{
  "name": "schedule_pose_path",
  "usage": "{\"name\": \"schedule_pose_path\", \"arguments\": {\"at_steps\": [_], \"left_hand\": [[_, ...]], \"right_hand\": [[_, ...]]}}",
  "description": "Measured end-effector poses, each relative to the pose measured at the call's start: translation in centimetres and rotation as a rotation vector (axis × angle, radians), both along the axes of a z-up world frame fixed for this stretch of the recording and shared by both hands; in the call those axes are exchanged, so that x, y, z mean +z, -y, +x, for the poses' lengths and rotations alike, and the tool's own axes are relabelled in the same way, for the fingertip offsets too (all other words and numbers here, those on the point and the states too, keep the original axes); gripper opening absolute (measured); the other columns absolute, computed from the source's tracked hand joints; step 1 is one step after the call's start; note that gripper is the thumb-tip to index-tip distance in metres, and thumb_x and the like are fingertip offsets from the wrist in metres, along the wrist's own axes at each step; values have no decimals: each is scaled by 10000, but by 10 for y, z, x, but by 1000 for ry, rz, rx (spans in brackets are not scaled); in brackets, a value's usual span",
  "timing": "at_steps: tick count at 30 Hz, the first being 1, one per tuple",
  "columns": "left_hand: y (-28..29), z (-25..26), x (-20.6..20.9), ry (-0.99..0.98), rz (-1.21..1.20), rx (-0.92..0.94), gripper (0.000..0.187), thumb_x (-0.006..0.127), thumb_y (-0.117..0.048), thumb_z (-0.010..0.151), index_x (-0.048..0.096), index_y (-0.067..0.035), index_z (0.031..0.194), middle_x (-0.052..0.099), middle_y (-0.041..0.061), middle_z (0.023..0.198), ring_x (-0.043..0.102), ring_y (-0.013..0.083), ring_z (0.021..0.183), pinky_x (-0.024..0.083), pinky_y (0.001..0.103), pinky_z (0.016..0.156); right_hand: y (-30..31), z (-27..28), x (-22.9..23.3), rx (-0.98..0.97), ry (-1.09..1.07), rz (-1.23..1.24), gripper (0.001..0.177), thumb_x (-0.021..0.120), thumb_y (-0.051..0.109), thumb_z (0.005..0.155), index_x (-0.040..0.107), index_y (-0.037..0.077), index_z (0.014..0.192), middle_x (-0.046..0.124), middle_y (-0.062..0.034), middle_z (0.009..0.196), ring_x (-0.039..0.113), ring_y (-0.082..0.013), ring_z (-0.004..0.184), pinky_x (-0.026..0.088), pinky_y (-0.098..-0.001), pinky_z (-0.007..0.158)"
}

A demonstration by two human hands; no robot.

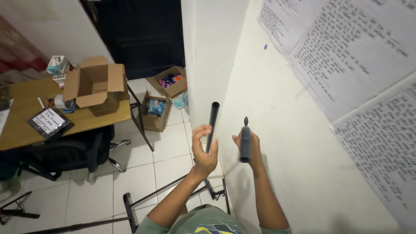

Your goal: The person assembles a metal rack by connecting curved and straight metal bars. They insert the bars into the frame and secure them by hand, working on the floor in a cluttered room.

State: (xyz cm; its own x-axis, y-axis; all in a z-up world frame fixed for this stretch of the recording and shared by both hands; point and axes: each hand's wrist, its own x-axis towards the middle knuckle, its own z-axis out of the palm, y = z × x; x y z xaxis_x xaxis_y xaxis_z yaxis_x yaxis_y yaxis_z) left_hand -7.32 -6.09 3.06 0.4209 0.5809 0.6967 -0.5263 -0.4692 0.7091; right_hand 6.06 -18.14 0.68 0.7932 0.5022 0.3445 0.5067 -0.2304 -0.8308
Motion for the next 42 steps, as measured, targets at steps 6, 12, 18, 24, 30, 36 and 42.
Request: {"name": "schedule_pose_path", "arguments": {"at_steps": [6,12,18,24,30,36,42], "left_hand": [[28,-37,-3,-148,-166,-467,408,430,-296,1050,566,-30,1328,550,120,1316,598,210,1156,486,346,947],[37,-25,-14,-479,-201,-384,465,589,-241,974,489,-48,1386,521,85,1385,533,194,1272,466,394,1005],[54,-38,-40,-751,-352,-629,402,663,-176,966,563,-54,1336,655,76,1130,623,171,988,532,374,865],[74,-95,-94,-650,-449,-700,209,599,-110,1046,652,4,1213,717,92,1001,674,141,859,567,300,788],[98,-151,-175,-483,-682,-429,178,565,-99,1028,630,-7,1165,743,82,1011,705,122,900,573,281,798],[99,-214,-230,-526,-835,-303,194,532,-122,1046,598,-31,1204,712,87,1005,694,145,877,588,314,795],[117,-222,-248,-629,-882,-329,220,543,-107,1022,576,-74,1237,709,62,1060,683,131,949,596,310,875]], "right_hand": [[32,1,-17,-146,-38,39,106,674,-14,832,569,0,841,539,-60,631,520,-124,579,442,-308,552],[58,-6,-71,370,-336,140,184,737,11,943,584,14,840,558,-13,779,514,-95,740,488,-287,661],[93,-47,-96,727,-752,-61,149,720,110,847,600,48,912,664,-34,887,715,-166,877,631,-343,816],[118,-99,-94,898,-931,67,299,744,273,931,634,26,1061,704,-114,966,730,-225,929,613,-383,874],[124,-162,-126,665,-742,-9,453,719,277,939,632,29,1308,729,-59,1176,680,-135,1086,545,-305,958],[130,-209,-173,480,-775,16,360,678,243,940,620,40,1232,729,-44,1105,689,-115,1014,551,-282,868],[135,-212,-202,306,-846,-126,292,699,240,973,653,16,1153,705,-95,903,651,-162,805,523,-316,695]]}}
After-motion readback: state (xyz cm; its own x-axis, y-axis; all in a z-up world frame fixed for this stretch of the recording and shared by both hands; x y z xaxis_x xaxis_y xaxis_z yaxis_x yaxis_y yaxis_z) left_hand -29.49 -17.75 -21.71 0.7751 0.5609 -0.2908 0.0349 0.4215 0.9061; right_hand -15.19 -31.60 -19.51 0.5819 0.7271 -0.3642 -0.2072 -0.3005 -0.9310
